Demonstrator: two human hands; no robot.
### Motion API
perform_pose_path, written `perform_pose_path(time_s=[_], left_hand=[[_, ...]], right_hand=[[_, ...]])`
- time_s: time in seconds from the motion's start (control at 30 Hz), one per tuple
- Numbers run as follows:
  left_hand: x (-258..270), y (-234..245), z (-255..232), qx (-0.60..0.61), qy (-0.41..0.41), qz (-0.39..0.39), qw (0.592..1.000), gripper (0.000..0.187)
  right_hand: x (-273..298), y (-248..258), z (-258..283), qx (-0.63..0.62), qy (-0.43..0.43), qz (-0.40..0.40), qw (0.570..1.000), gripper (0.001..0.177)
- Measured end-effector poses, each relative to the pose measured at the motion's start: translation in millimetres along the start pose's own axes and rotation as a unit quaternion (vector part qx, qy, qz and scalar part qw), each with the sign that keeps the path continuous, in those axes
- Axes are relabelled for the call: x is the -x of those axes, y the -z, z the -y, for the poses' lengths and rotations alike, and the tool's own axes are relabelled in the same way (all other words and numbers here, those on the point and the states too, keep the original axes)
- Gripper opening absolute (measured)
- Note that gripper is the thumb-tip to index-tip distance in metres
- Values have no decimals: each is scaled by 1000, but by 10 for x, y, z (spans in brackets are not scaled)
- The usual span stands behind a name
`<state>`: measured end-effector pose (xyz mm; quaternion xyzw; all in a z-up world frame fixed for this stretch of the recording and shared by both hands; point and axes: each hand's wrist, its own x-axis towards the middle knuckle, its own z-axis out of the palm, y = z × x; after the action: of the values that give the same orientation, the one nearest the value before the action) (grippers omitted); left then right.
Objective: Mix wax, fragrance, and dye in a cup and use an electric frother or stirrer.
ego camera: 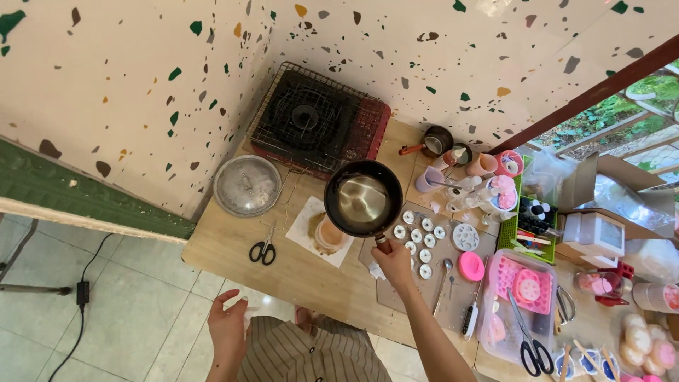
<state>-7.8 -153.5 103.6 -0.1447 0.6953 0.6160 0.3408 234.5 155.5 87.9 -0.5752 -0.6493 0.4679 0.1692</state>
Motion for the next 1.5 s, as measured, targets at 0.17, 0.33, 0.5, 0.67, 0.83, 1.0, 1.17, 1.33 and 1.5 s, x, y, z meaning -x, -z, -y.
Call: perform_pose_path(time_s=[0.17, 0.33, 0.5, 0.67, 0.83, 1.0, 1.17, 1.33, 1.5], left_hand=[[-48, 80, 76, -3, 14, 6, 1000, 34], [44, 76, 21, -16, 18, 0, 1000, 35], [82, 88, 51, -21, 21, 9, 1000, 35], [127, 99, 37, -10, 33, 18, 999, 35], [151, 84, -36, -28, 52, 5, 998, 34], [73, 132, 31, -36, 50, 6, 998, 34], [30, 158, 83, -7, 37, 12, 999, 33], [11, 163, 79, 0, 52, 8, 999, 35], [22, 159, 67, 15, 38, 5, 999, 37]], right_hand=[[17, -31, -144, 26, 48, -58, 997, 22], [67, 3, -179, 32, 53, -76, 995, 25], [102, 23, -157, 48, 81, -93, 991, 25], [139, 29, -82, 48, 81, -93, 991, 23], [117, 24, -102, 44, 93, -96, 990, 22], [123, 34, -71, 60, 100, -94, 989, 22], [84, 39, -154, 81, 98, -90, 988, 23], [45, 134, -30, 15, 46, -43, 998, 20], [-29, 289, 260, -10, 1, 24, 1000, 19]])
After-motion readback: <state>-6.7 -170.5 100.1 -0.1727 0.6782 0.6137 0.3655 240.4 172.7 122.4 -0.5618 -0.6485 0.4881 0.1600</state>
